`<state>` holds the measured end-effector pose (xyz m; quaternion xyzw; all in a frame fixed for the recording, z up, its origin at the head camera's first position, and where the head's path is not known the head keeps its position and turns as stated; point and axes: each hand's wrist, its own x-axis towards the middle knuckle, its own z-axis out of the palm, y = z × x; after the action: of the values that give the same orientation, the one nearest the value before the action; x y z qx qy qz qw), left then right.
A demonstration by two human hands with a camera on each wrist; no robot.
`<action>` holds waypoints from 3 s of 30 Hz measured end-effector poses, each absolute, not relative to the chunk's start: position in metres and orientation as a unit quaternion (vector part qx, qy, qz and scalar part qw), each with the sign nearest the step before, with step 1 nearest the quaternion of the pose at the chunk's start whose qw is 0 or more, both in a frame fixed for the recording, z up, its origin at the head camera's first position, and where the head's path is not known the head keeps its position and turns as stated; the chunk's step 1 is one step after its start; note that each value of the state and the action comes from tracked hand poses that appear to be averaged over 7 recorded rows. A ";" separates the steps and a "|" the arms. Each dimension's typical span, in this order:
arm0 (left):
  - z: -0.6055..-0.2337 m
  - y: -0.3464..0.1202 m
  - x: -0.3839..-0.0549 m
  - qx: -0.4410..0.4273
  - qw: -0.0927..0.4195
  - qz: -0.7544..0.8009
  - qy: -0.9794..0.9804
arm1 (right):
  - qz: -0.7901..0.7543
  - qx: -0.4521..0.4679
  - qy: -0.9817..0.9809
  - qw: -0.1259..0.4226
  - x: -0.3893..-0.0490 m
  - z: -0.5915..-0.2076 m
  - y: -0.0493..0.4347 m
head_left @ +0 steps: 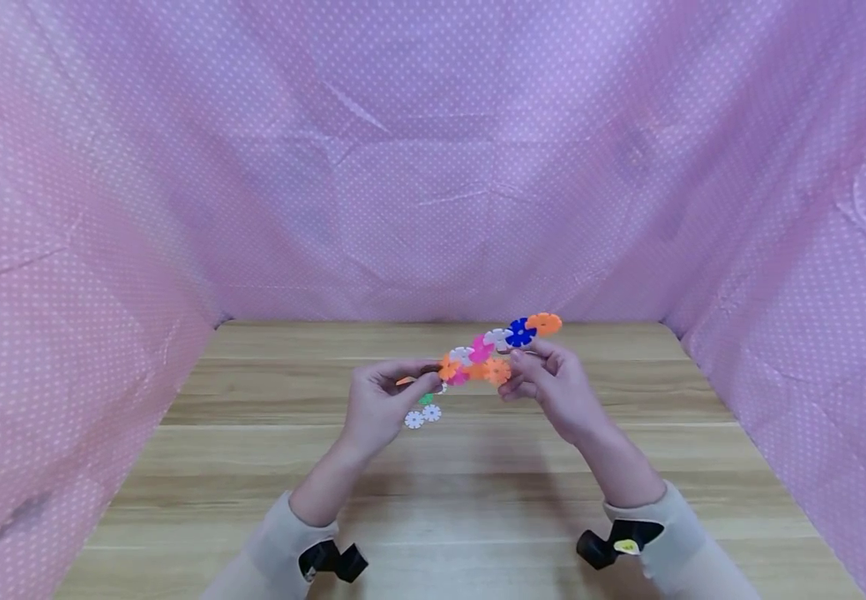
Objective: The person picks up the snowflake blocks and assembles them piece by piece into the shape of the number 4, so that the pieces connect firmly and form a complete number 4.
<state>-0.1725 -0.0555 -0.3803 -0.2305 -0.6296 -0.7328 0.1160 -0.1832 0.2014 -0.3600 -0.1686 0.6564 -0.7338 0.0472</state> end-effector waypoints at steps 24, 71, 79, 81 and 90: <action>-0.373 -0.056 -0.172 -0.223 0.105 -0.732 -0.635 | -0.482 -0.224 0.847 -0.017 -0.230 -0.441 0.165; -0.375 -0.054 -0.173 -0.238 0.112 -0.726 -0.635 | -0.318 -0.295 0.901 0.021 -0.235 -0.485 0.122; -0.374 -0.054 -0.170 -0.231 0.102 -0.729 -0.636 | -0.313 -0.289 0.904 0.036 -0.234 -0.484 0.123; -0.375 -0.054 -0.170 -0.229 0.101 -0.730 -0.636 | -0.316 -0.282 0.905 0.042 -0.233 -0.484 0.123; -0.374 -0.055 -0.169 -0.221 0.099 -0.728 -0.642 | -0.335 -0.260 0.904 0.059 -0.232 -0.482 0.126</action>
<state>-0.1692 -0.0547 -0.3745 -0.2207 -0.6419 -0.7276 0.0990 -0.2322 0.1257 -0.4824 -0.2604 0.9038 -0.3346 0.0589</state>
